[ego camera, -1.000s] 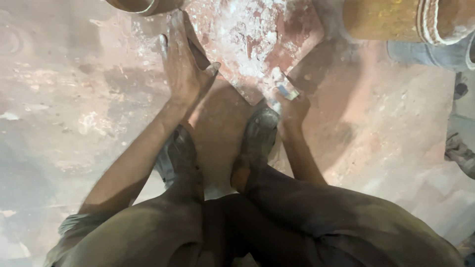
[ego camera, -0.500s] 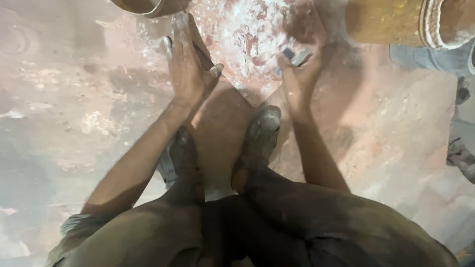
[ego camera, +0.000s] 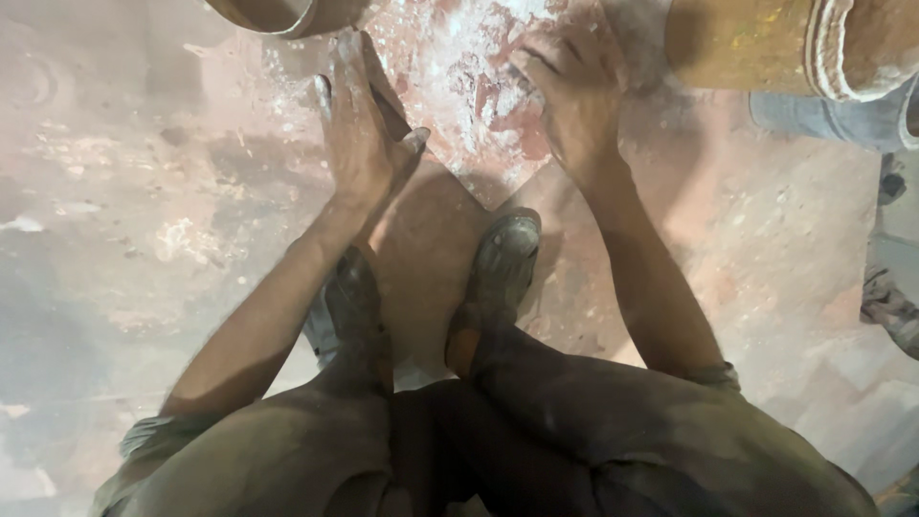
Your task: The person mixes a white powder with water on a red tile using a trowel and a small container. They repeatedly scoop water and blend the mixture until it forms a paste.
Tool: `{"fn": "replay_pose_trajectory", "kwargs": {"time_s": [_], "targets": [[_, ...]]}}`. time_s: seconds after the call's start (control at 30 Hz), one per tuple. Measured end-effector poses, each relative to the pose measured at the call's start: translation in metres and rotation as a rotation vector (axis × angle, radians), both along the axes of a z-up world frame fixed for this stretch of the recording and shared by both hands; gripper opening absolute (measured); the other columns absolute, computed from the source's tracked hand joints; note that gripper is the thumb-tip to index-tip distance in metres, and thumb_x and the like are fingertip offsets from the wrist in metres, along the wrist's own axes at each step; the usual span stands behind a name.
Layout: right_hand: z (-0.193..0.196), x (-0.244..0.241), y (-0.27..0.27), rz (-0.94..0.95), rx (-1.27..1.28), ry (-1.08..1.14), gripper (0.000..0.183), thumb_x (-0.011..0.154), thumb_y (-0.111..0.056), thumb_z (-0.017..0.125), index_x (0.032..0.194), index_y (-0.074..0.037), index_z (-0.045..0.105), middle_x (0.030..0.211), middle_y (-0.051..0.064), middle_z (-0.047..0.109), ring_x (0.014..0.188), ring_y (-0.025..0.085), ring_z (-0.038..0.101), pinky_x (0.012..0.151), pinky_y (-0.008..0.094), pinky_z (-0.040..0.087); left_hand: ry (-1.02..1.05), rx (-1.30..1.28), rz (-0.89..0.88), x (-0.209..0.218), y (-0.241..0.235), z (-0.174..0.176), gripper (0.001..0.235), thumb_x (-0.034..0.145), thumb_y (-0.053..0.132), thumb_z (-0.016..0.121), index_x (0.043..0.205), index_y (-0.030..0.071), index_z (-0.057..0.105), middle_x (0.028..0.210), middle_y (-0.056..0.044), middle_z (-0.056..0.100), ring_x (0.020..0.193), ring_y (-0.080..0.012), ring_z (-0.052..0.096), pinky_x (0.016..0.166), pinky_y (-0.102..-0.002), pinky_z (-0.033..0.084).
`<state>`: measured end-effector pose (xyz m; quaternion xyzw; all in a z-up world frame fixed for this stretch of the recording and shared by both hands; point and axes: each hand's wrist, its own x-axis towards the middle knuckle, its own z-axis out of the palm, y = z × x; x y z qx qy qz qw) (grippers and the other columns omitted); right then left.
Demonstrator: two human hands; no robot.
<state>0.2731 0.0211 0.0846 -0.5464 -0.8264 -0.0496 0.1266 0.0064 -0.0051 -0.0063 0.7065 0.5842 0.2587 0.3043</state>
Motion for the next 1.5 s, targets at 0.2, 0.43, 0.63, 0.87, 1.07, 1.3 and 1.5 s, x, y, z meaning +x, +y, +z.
{"fn": "replay_pose_trajectory", "kwargs": {"time_s": [0.2, 0.43, 0.63, 0.87, 1.07, 1.3, 1.5], "targets": [[0.026, 0.002, -0.031, 0.069, -0.156, 0.034, 0.028, 0.099, -0.006, 0.064, 0.121, -0.014, 0.079, 0.127, 0.001, 0.074, 0.122, 0.02, 0.066, 0.11, 0.04, 0.042, -0.016, -0.02, 0.024, -0.001, 0.002, 0.016, 0.132, 0.077, 0.031, 0.099, 0.164, 0.001, 0.005, 0.171, -0.021, 0.019, 0.159, -0.0399, 0.02, 0.13, -0.06, 0.017], [0.036, 0.007, -0.007, 0.064, -0.08, 0.112, 0.018, 0.104, -0.007, 0.067, 0.113, -0.016, 0.08, 0.118, -0.001, 0.075, 0.11, 0.021, 0.068, 0.1, 0.034, 0.043, -0.015, -0.036, 0.024, -0.001, 0.001, 0.015, 0.128, 0.079, 0.03, 0.098, 0.164, 0.001, 0.007, 0.171, -0.023, 0.019, 0.159, -0.0412, 0.019, 0.128, -0.062, 0.016], [-0.004, 0.006, 0.032, 0.152, 0.036, -0.082, 0.025, 0.09, -0.003, 0.067, 0.107, -0.017, 0.079, 0.114, -0.006, 0.074, 0.109, 0.017, 0.066, 0.102, 0.039, 0.042, 0.008, -0.042, 0.015, 0.0, 0.003, 0.01, 0.132, 0.076, 0.032, 0.1, 0.164, 0.0, 0.006, 0.17, -0.022, 0.019, 0.158, -0.0414, 0.019, 0.128, -0.063, 0.016], [-0.017, 0.015, 0.015, 0.233, -0.054, -0.096, 0.01, 0.093, -0.015, 0.075, 0.095, -0.023, 0.08, 0.103, -0.011, 0.072, 0.105, 0.012, 0.063, 0.111, 0.046, 0.04, -0.022, 0.006, 0.012, 0.0, 0.001, 0.008, 0.132, 0.079, 0.031, 0.099, 0.164, -0.001, 0.003, 0.171, -0.021, 0.018, 0.159, -0.0414, 0.019, 0.129, -0.062, 0.016], [0.04, 0.012, 0.0, 0.166, -0.12, 0.234, 0.007, 0.096, -0.01, 0.078, 0.099, -0.016, 0.08, 0.106, 0.0, 0.074, 0.11, 0.024, 0.07, 0.108, 0.044, 0.05, -0.024, -0.063, 0.042, -0.002, 0.001, 0.014, 0.13, 0.077, 0.034, 0.098, 0.164, 0.0, 0.006, 0.17, -0.021, 0.02, 0.158, -0.0395, 0.022, 0.129, -0.06, 0.015], [0.064, -0.02, -0.023, 0.039, 0.051, 0.221, 0.033, 0.086, 0.005, 0.061, 0.113, -0.003, 0.079, 0.12, 0.012, 0.073, 0.119, 0.033, 0.068, 0.104, 0.041, 0.055, -0.002, -0.058, 0.046, -0.001, 0.006, 0.028, 0.132, 0.073, 0.037, 0.096, 0.161, -0.001, 0.006, 0.165, -0.026, 0.022, 0.154, -0.0425, 0.022, 0.125, -0.061, 0.015], [0.037, -0.014, -0.007, -0.013, 0.049, -0.029, 0.016, 0.086, -0.001, 0.067, 0.099, -0.007, 0.075, 0.109, 0.008, 0.074, 0.11, 0.026, 0.067, 0.101, 0.041, 0.055, -0.029, -0.064, 0.006, -0.003, 0.008, 0.033, 0.128, 0.075, 0.033, 0.095, 0.163, 0.001, 0.008, 0.168, -0.024, 0.023, 0.156, -0.0424, 0.022, 0.127, -0.06, 0.018]]}}
